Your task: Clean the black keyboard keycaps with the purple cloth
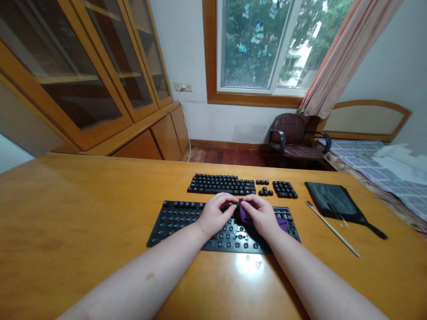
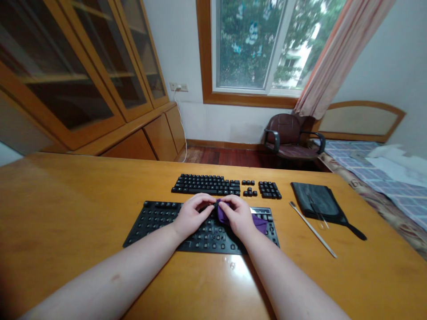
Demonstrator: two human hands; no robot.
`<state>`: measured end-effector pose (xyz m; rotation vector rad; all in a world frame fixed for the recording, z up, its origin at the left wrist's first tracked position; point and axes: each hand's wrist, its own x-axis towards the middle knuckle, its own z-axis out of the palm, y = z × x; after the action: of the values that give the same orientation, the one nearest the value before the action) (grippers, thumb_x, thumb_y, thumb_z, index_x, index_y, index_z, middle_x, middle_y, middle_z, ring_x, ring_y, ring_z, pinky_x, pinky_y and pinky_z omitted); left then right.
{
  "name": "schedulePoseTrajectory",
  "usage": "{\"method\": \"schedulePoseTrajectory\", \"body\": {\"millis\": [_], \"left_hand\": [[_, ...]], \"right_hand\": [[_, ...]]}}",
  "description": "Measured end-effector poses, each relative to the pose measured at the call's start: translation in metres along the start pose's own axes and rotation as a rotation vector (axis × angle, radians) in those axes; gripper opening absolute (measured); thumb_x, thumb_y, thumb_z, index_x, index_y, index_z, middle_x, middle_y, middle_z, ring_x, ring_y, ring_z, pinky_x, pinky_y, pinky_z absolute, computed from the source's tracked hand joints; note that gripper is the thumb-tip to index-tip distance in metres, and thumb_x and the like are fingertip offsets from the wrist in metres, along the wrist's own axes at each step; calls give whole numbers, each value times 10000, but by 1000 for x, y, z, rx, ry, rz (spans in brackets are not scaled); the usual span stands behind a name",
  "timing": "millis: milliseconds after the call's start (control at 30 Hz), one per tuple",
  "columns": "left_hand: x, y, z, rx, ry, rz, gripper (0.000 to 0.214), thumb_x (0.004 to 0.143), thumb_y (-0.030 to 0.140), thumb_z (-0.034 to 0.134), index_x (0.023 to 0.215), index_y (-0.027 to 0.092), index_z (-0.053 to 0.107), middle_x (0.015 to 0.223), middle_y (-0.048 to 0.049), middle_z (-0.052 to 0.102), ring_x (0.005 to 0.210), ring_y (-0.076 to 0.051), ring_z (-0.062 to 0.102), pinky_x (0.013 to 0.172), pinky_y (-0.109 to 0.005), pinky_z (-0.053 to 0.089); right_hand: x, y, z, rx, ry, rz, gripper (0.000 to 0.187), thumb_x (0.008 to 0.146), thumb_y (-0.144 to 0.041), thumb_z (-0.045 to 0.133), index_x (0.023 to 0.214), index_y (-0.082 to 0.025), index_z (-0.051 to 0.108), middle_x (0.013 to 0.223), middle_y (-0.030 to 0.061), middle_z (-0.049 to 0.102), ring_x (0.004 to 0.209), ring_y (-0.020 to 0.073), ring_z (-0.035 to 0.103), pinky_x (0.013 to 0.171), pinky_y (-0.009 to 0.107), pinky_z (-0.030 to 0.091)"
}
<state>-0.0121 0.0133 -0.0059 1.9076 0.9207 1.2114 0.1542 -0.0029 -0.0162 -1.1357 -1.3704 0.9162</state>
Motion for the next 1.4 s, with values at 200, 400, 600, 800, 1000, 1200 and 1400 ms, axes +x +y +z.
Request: {"method": "schedulePoseTrajectory", "body": {"millis": [200,400,600,800,1000,1200,1400], "left_hand": [[0,-1,0,8,5,13,119,793,141,572,888,176,633,902,-48,631,858,-154,611,793,-307,524],[1,1,-1,14,-3,14,116,793,132,568,875,174,639,902,-51,634,864,-156,608,801,-311,520],[1,2,-2,32,-7,22,111,794,133,566,860,174,645,892,-53,638,865,-160,606,806,-317,516],[2,2,-2,41,-9,25,112,791,127,566,851,174,648,889,-50,639,865,-158,606,810,-315,514],[2,2,-2,45,-10,36,107,790,131,566,842,174,649,879,-53,642,855,-162,612,804,-322,518],[2,1,-1,43,-10,36,110,792,133,564,845,176,651,885,-54,645,859,-163,615,808,-324,520],[2,0,-1,48,-15,32,115,795,134,560,849,177,652,890,-55,644,864,-162,612,812,-325,519]], "right_hand": [[0,1,0,13,-4,8,150,762,-339,638,794,-194,662,784,37,658,746,182,597,722,321,464],[-1,2,0,15,-1,16,157,760,-344,639,797,-193,660,783,39,658,737,183,598,713,324,470],[-1,1,0,5,-1,13,150,763,-338,634,792,-193,658,784,41,662,741,187,602,715,327,470],[0,1,0,6,-3,17,145,766,-333,632,803,-194,656,791,42,663,747,186,602,721,329,469],[0,1,1,4,-12,21,177,768,-356,627,818,-190,658,809,53,670,764,195,608,743,343,476],[0,0,0,2,-14,18,181,769,-360,626,819,-190,659,809,51,674,767,195,612,740,338,480],[-1,0,0,-9,-13,18,172,774,-349,622,822,-187,658,811,52,673,764,193,610,736,336,475]]}}
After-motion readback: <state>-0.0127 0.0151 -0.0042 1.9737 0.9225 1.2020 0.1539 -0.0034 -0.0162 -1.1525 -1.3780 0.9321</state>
